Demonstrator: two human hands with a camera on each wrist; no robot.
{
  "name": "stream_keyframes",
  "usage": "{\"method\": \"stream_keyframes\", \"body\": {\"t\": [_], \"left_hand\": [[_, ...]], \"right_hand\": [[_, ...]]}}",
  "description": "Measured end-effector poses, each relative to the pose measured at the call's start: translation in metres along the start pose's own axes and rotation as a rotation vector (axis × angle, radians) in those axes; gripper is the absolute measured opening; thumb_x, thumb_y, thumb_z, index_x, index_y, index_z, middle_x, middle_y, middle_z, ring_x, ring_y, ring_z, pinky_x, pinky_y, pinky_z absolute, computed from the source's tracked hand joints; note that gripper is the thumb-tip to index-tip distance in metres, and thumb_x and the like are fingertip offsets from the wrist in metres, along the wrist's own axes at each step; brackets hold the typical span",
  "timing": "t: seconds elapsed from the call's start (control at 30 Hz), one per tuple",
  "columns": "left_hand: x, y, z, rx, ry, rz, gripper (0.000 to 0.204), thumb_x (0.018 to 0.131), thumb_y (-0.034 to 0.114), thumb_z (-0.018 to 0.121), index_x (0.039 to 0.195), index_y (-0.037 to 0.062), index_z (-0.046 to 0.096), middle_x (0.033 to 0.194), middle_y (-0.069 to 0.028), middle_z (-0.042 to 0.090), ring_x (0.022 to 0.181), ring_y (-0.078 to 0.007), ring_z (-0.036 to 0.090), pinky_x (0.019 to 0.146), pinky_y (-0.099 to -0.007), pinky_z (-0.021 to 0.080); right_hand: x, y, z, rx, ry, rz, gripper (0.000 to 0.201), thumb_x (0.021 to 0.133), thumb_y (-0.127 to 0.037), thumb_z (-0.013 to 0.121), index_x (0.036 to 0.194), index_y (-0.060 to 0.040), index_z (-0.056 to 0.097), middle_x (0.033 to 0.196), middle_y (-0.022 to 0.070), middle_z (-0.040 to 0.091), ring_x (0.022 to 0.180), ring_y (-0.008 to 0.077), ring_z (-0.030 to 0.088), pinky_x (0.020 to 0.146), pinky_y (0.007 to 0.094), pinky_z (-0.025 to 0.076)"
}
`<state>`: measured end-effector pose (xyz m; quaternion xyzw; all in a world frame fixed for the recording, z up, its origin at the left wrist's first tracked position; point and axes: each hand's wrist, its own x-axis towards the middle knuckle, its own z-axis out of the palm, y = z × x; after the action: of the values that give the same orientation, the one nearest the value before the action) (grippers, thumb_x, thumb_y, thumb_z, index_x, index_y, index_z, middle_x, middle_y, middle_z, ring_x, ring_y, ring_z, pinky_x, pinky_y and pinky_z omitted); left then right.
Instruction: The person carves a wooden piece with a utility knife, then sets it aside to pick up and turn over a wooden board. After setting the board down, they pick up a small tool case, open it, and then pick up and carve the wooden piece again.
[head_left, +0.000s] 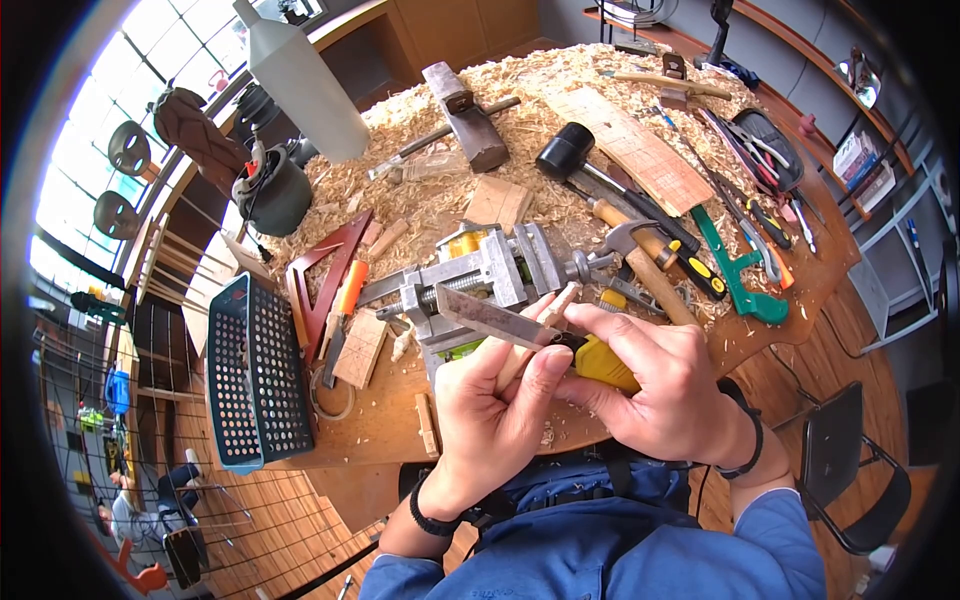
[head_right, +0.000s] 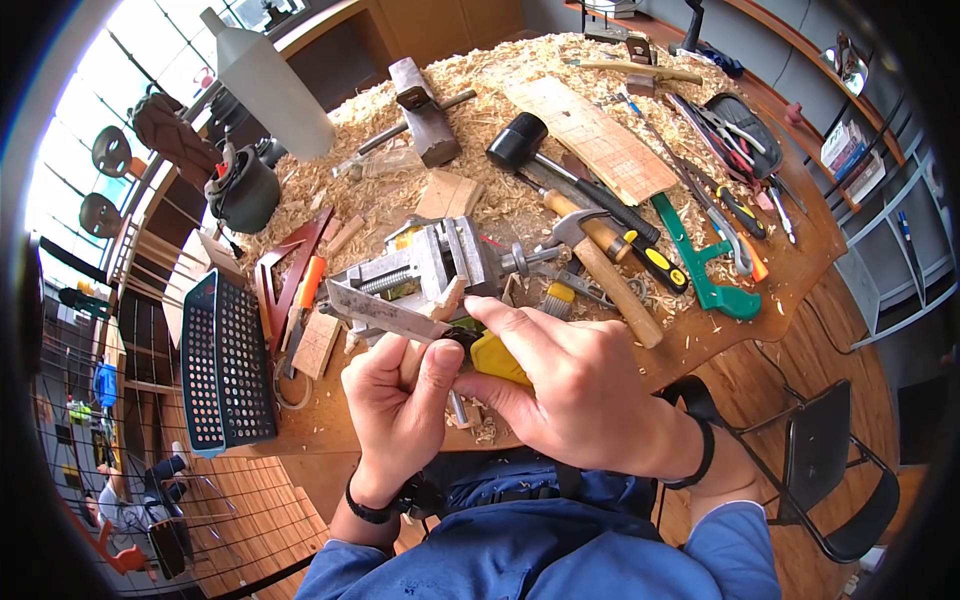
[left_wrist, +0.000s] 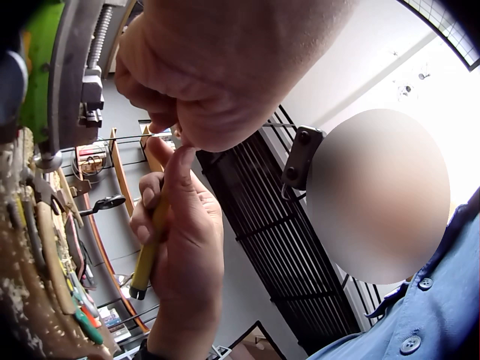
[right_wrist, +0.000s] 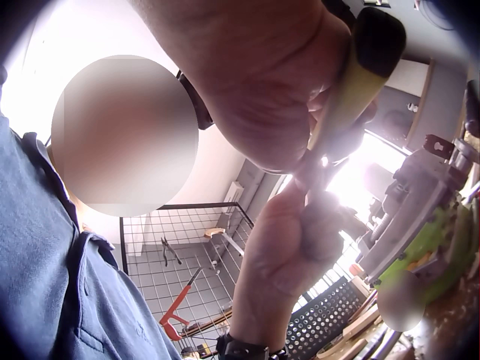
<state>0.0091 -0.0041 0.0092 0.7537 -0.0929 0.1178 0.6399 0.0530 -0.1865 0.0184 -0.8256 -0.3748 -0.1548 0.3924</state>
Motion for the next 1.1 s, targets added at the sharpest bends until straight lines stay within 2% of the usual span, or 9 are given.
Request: {"method": "stream_keyframes", "body": {"t": [0.27, 0.67, 0.77, 0.83, 0.87, 0.93, 0.97, 1.03, 1.1], "left_hand": [[0.001, 0.000, 0.000, 0.098, 0.043, 0.061, 0.037, 0.100, 0.007, 0.070, 0.134, -0.0061, 0.064, 0.120, -0.0115, 0.076, 0.098, -0.0061, 0.063, 0.085, -0.0230, 0.053], [0.001, -0.001, 0.001, 0.188, 0.061, 0.053, 0.039, 0.099, 0.008, 0.071, 0.134, -0.0067, 0.064, 0.115, -0.0148, 0.077, 0.094, -0.0095, 0.069, 0.084, -0.0258, 0.054], [0.000, 0.000, 0.000, 0.201, 0.041, 0.036, 0.038, 0.099, 0.007, 0.070, 0.134, -0.0069, 0.063, 0.116, -0.0153, 0.077, 0.098, -0.0115, 0.069, 0.088, -0.0274, 0.054], [0.000, -0.001, 0.000, 0.109, 0.007, 0.015, 0.037, 0.101, 0.008, 0.066, 0.135, -0.0073, 0.062, 0.126, -0.0176, 0.072, 0.112, -0.0154, 0.067, 0.097, -0.0297, 0.051], [0.000, -0.002, 0.000, 0.109, 0.007, 0.015, 0.037, 0.101, 0.008, 0.066, 0.135, -0.0073, 0.062, 0.126, -0.0176, 0.072, 0.112, -0.0154, 0.067, 0.097, -0.0297, 0.051], [-0.001, -0.003, -0.001, -0.130, -0.078, -0.111, 0.044, 0.105, 0.009, 0.060, 0.145, -0.0075, 0.051, 0.145, -0.0184, 0.061, 0.127, -0.0200, 0.061, 0.106, -0.0319, 0.046], [-0.001, -0.002, -0.001, -0.129, -0.079, -0.110, 0.044, 0.105, 0.009, 0.060, 0.145, -0.0075, 0.051, 0.145, -0.0184, 0.061, 0.127, -0.0200, 0.061, 0.106, -0.0319, 0.046], [0.001, 0.005, 0.001, -0.209, -0.031, -0.174, 0.051, 0.105, 0.019, 0.057, 0.148, -0.0056, 0.048, 0.117, -0.0074, 0.055, 0.099, -0.0120, 0.049, 0.085, -0.0261, 0.036], [0.003, 0.011, 0.002, -0.288, 0.021, -0.238, 0.058, 0.105, 0.030, 0.054, 0.151, -0.0038, 0.046, 0.089, 0.0036, 0.048, 0.072, -0.0040, 0.038, 0.063, -0.0204, 0.026]], "right_hand": [[0.000, 0.000, 0.000, -0.057, 0.028, -0.023, 0.058, 0.084, -0.030, 0.084, 0.127, 0.0035, 0.064, 0.091, 0.0142, 0.072, 0.070, 0.0298, 0.072, 0.059, 0.0380, 0.055], [-0.001, 0.005, 0.002, -0.116, 0.066, -0.034, 0.062, 0.078, -0.030, 0.087, 0.131, -0.0023, 0.068, 0.077, 0.0073, 0.066, 0.056, 0.0246, 0.063, 0.051, 0.0357, 0.048], [-0.001, 0.005, 0.001, -0.112, 0.070, -0.044, 0.062, 0.079, -0.030, 0.086, 0.132, -0.0029, 0.068, 0.075, 0.0066, 0.065, 0.055, 0.0242, 0.061, 0.050, 0.0358, 0.046], [0.000, 0.004, -0.001, -0.111, 0.047, -0.045, 0.061, 0.079, -0.030, 0.086, 0.130, -0.0018, 0.067, 0.078, 0.0083, 0.067, 0.057, 0.0247, 0.064, 0.051, 0.0361, 0.048], [0.000, 0.003, -0.002, -0.111, 0.047, -0.045, 0.061, 0.079, -0.030, 0.086, 0.130, -0.0018, 0.067, 0.078, 0.0083, 0.067, 0.057, 0.0247, 0.064, 0.051, 0.0361, 0.048], [0.002, 0.001, -0.002, -0.061, 0.023, -0.010, 0.056, 0.082, -0.029, 0.085, 0.126, -0.0003, 0.067, 0.083, 0.0114, 0.070, 0.067, 0.0294, 0.071, 0.057, 0.0374, 0.053], [0.001, 0.001, -0.002, -0.061, 0.023, -0.009, 0.056, 0.082, -0.029, 0.085, 0.126, -0.0003, 0.067, 0.083, 0.0114, 0.070, 0.067, 0.0294, 0.071, 0.057, 0.0374, 0.053], [0.000, 0.001, -0.003, 0.052, -0.022, 0.032, 0.054, 0.087, -0.029, 0.083, 0.127, 0.0005, 0.063, 0.093, 0.0156, 0.072, 0.081, 0.0348, 0.075, 0.066, 0.0397, 0.058], [0.002, -0.005, -0.010, 0.185, -0.039, 0.185, 0.054, 0.091, -0.031, 0.079, 0.129, 0.0009, 0.057, 0.100, 0.0180, 0.072, 0.090, 0.0367, 0.075, 0.071, 0.0407, 0.059]]}}
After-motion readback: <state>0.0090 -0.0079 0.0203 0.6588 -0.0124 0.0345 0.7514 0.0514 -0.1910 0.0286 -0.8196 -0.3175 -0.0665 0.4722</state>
